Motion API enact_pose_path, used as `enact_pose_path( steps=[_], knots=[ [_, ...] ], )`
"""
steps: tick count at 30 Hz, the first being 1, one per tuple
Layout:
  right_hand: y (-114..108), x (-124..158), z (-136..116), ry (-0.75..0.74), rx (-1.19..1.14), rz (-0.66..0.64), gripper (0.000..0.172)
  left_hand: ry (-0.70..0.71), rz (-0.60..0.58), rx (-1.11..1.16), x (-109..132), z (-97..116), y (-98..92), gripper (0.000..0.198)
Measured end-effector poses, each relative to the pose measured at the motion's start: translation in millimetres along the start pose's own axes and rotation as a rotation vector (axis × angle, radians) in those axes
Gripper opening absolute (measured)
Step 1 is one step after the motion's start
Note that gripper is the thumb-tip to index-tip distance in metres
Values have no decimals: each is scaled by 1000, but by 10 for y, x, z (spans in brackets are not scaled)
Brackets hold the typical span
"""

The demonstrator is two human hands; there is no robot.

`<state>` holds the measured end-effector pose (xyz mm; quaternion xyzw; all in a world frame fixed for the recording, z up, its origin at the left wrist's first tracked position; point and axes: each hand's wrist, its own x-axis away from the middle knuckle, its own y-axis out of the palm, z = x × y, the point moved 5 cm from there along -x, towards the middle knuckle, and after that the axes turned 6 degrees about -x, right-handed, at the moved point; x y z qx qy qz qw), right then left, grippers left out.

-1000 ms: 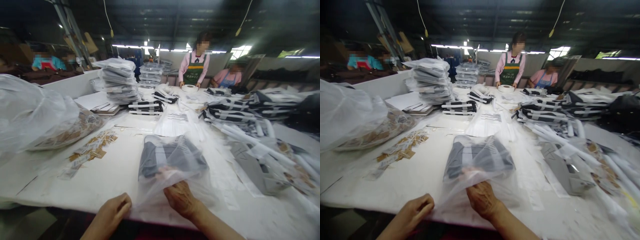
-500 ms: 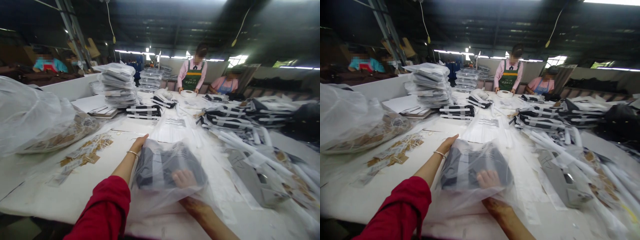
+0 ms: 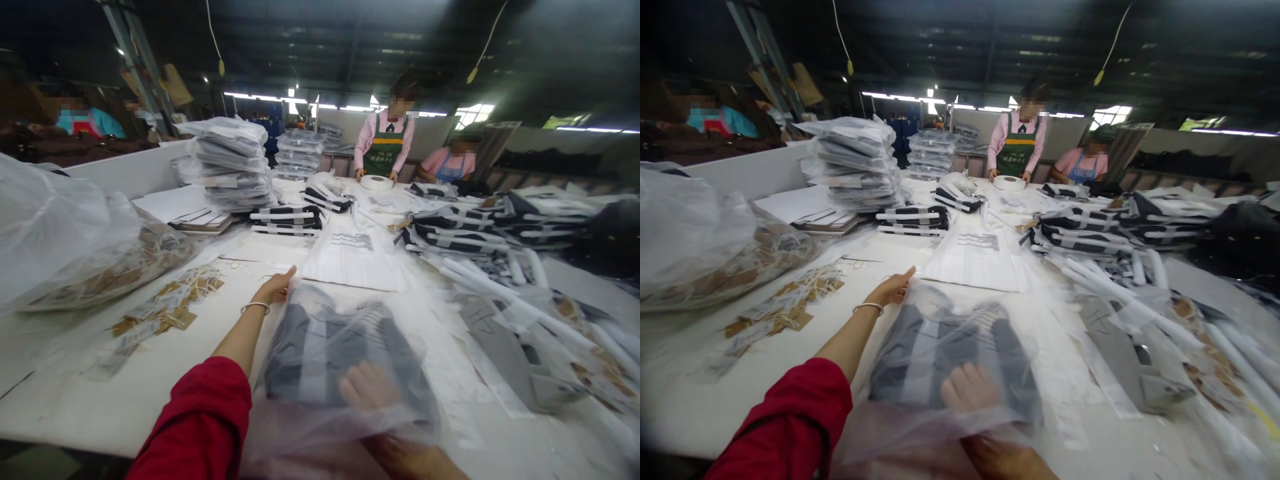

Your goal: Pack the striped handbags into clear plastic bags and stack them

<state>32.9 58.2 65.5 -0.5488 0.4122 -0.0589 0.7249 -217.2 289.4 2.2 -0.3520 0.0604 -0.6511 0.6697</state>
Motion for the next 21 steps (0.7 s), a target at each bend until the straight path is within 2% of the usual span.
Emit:
enact_pose_path(
  steps=[2, 4, 8, 10, 13, 15, 18, 21],
  knots=[
    [6, -51, 0, 14, 6, -38, 22, 18, 3, -100, -53, 109, 87, 30],
    [-18, -108, 49, 36, -29, -69, 19, 36, 58, -204, -93, 185, 107, 31],
    [-39, -106, 131, 105, -135, -185, 14, 42, 196, -399, -48, 147, -43, 32],
    [-5, -46, 110, 104, -147, -191, 15, 56, 230, -490, 29, 133, -129, 32],
    [147, 51, 74, 105, -120, -157, 20, 191, 264, -619, 164, 344, -141, 35],
    [280, 95, 66, 97, -82, -145, 20, 377, 224, -705, 248, 637, 12, 36],
    [352, 128, 59, 61, -31, -44, 27, 652, 3, -837, 351, 1051, 486, 51],
    [300, 153, 61, 83, -43, 13, 39, 766, -196, -963, 382, 1237, 944, 60]
  ],
)
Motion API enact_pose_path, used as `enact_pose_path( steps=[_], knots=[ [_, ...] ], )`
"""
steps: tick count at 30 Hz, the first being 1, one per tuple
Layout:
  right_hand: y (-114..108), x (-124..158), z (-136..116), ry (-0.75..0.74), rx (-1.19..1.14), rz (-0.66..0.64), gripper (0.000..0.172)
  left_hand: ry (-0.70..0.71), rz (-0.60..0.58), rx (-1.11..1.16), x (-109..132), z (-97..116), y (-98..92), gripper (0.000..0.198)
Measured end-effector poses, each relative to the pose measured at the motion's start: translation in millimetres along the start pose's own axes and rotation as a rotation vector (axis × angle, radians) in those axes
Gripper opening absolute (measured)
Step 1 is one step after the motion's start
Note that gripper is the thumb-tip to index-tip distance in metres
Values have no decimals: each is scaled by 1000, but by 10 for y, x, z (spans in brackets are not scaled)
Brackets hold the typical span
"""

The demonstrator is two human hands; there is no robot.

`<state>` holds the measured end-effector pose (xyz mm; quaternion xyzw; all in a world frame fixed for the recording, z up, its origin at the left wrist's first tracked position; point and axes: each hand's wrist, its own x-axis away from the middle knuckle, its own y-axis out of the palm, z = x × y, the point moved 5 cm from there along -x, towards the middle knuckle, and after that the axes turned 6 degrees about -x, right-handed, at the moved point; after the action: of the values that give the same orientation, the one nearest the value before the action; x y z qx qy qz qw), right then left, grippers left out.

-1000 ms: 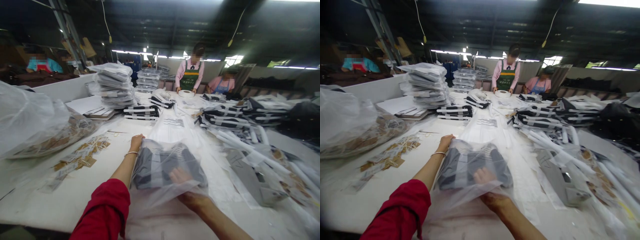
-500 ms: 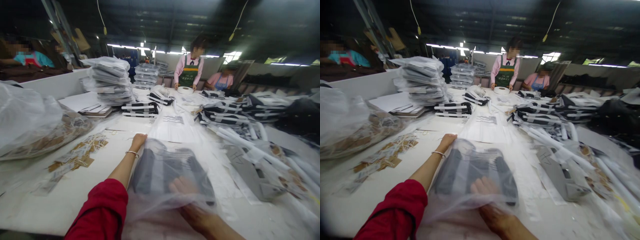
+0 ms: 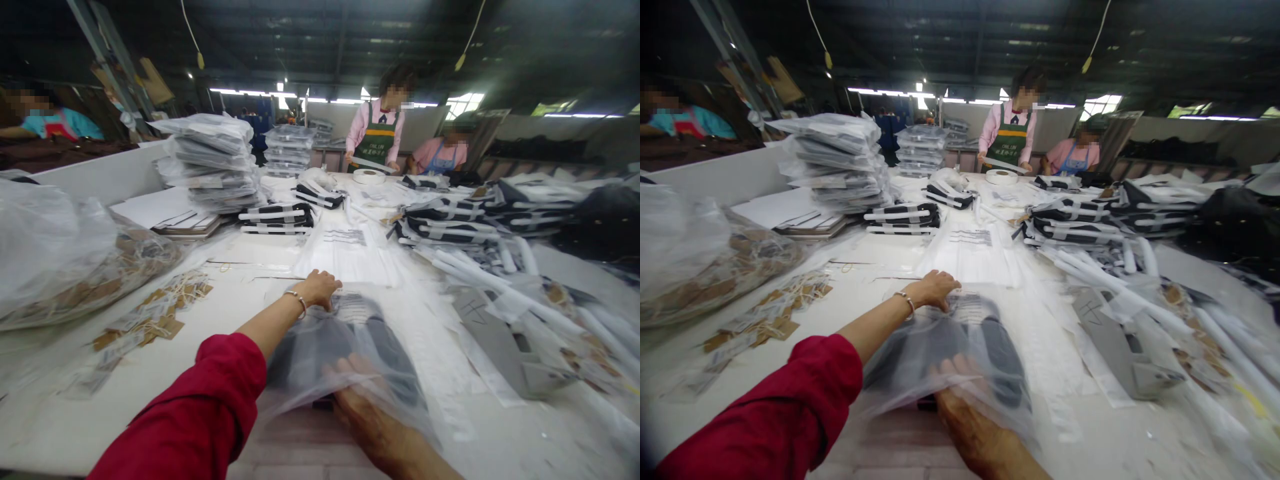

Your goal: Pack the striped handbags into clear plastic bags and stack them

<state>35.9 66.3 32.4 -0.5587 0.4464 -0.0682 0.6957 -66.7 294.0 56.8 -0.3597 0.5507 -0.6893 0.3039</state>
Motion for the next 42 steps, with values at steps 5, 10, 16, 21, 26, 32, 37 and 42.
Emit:
enact_pose_path(
  steps=[5, 10, 16, 21, 26, 32, 37, 42],
  knots=[
    [-105, 24, -15, 33, -29, -24, 46, 59, -118, -59, -154, 24, 145, 60],
    [-41, -21, 13, 102, -151, -143, 51, 65, -105, -91, -120, -70, 169, 54],
    [103, -68, 36, 177, -276, -185, 54, -1, 99, -81, -145, -29, 164, 34],
    [91, -23, 30, 186, -133, -125, 53, -67, 239, 48, 70, -30, -54, 38],
    [98, -79, 78, 174, -172, -147, 54, 403, 29, 288, 1003, 450, -155, 59],
    [245, -204, 204, 37, -288, -136, 46, 320, 356, 100, 1887, 728, 263, 65],
    [345, -202, 261, 83, -99, -234, 41, 309, 698, -53, 2229, 772, 427, 40],
    [199, -164, 228, 87, -80, -107, 43, -28, 754, -356, 2568, 507, 511, 48]
  ],
)
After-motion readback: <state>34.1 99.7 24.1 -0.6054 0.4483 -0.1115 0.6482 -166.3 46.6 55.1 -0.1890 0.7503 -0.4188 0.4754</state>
